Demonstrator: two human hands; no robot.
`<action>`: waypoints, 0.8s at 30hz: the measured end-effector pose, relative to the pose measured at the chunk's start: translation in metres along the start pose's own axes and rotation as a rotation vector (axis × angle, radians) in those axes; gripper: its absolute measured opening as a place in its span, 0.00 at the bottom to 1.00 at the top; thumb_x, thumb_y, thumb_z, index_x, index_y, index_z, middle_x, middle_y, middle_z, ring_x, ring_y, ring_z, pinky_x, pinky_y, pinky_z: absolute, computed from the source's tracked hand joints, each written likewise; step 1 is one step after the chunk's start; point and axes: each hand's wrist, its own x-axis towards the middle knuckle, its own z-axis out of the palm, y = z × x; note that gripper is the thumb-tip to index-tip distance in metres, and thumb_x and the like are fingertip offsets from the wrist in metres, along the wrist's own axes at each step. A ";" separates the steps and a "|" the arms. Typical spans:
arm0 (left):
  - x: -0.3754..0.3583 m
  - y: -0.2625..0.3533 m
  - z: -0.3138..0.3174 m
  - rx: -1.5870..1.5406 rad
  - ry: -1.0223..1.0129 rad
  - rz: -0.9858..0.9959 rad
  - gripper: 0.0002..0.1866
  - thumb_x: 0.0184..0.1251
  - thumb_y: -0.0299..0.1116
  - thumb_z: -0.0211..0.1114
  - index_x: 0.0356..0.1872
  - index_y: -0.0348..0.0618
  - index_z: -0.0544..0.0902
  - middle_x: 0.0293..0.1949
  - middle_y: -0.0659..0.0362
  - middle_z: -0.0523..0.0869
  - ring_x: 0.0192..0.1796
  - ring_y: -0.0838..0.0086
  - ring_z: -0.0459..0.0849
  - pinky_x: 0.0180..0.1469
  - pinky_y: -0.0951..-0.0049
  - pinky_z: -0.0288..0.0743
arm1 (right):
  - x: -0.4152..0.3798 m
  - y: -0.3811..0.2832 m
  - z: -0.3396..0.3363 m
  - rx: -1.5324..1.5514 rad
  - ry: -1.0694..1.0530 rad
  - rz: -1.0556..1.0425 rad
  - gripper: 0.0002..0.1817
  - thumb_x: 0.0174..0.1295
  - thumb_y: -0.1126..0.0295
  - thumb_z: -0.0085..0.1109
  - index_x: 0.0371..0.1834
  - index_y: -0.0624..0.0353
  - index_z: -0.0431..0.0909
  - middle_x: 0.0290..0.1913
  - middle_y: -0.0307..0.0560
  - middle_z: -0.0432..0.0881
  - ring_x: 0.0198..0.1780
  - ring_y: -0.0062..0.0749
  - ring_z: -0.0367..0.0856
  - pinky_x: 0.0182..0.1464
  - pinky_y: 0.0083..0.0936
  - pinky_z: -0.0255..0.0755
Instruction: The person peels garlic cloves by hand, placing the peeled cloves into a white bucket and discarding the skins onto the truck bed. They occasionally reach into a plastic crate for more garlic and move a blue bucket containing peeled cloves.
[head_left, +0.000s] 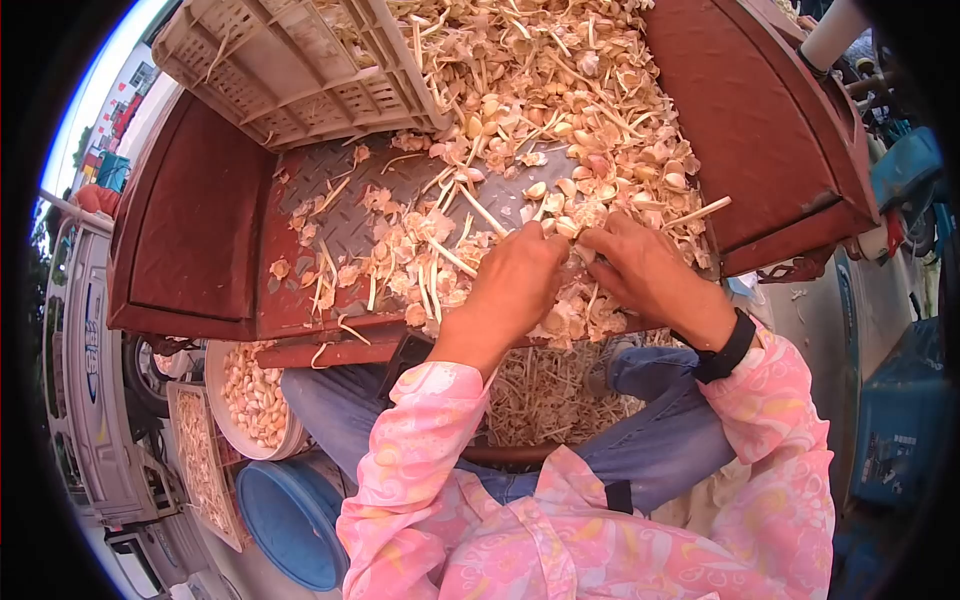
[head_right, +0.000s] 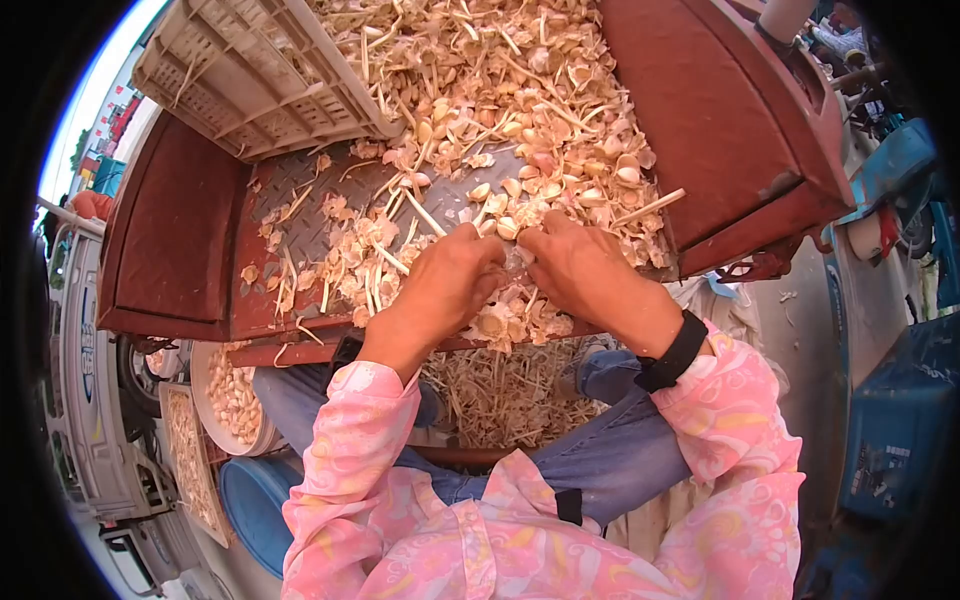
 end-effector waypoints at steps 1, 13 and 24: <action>-0.003 0.001 -0.002 -0.009 0.003 -0.047 0.10 0.53 0.27 0.65 0.37 0.38 0.77 0.36 0.48 0.77 0.41 0.50 0.78 0.43 0.59 0.72 | 0.000 -0.003 -0.002 -0.010 0.004 0.005 0.12 0.53 0.71 0.59 0.41 0.58 0.74 0.37 0.56 0.74 0.36 0.55 0.79 0.38 0.44 0.74; -0.041 0.006 -0.025 -1.145 0.220 -0.335 0.13 0.60 0.23 0.64 0.47 0.35 0.78 0.38 0.61 0.82 0.39 0.80 0.80 0.41 0.82 0.74 | 0.013 -0.005 0.009 -0.007 0.067 -0.122 0.06 0.54 0.77 0.53 0.35 0.63 0.73 0.34 0.55 0.75 0.29 0.48 0.79 0.32 0.40 0.73; -0.097 0.125 -0.078 -1.778 0.034 0.735 0.12 0.66 0.23 0.57 0.46 0.24 0.80 0.42 0.43 0.81 0.38 0.59 0.81 0.37 0.71 0.74 | 0.027 0.023 -0.021 1.478 -0.230 0.377 0.10 0.62 0.75 0.57 0.46 0.61 0.75 0.39 0.36 0.78 0.37 0.18 0.79 0.42 0.16 0.77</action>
